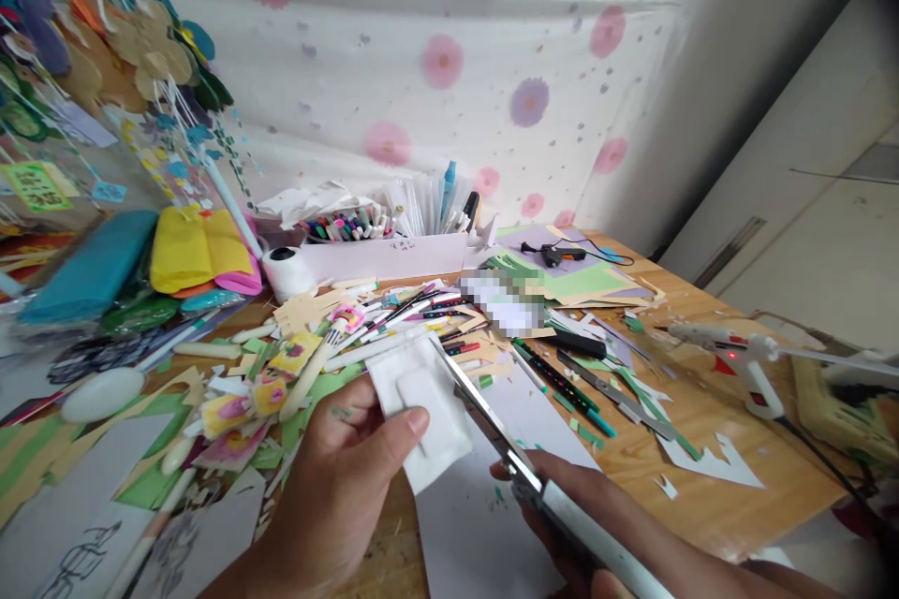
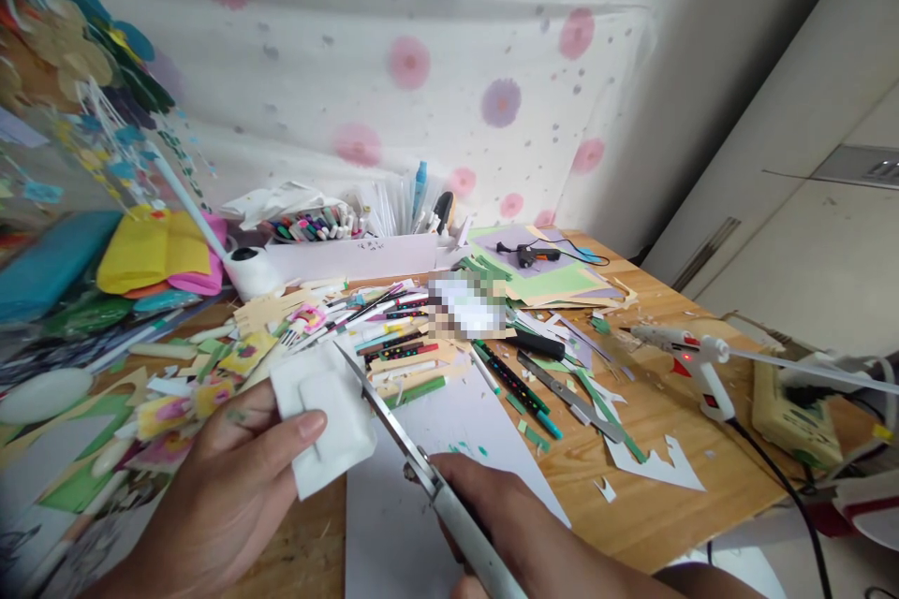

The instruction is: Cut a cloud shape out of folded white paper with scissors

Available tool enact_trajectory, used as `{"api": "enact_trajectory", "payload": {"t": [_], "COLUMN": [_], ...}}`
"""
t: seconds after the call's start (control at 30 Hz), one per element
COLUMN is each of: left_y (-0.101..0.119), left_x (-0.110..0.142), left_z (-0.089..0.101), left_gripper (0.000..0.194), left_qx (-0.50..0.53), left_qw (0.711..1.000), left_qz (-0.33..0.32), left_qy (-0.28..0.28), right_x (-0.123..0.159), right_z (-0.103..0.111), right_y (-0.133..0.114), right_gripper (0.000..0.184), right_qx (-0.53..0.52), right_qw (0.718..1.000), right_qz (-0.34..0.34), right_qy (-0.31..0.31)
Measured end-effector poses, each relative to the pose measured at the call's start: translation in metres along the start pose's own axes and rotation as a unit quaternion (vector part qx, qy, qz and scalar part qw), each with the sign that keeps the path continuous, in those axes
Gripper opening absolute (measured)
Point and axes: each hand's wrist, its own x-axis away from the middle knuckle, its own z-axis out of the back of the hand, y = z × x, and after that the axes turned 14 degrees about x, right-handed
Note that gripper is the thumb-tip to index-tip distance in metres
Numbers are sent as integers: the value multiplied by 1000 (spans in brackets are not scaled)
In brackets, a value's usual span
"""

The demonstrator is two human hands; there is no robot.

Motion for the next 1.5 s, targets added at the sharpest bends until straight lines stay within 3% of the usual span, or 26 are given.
{"api": "enact_trajectory", "payload": {"t": [0.5,0.7,1.0,1.17,1.5], "left_y": [1,2,9,11,-2], "left_x": [4,1,-2,-2,1], "left_z": [0,-2,-4,-5,-6], "left_gripper": [21,19,14,7,12], "left_qx": [-39,-26,9,19,32], "left_qw": [999,999,1000,999,999], "left_qz": [4,15,19,27,27], "left_qy": [-11,-13,0,8,-1], "right_x": [1,8,5,8,8], "right_z": [-4,-2,-5,-3,-4], "right_y": [6,11,14,14,12], "right_gripper": [77,71,75,73,72], "right_qx": [35,84,13,24,65], "right_qw": [999,996,1000,999,998], "right_qz": [7,-13,-2,-15,-4], "right_qy": [12,10,-24,-16,24]}}
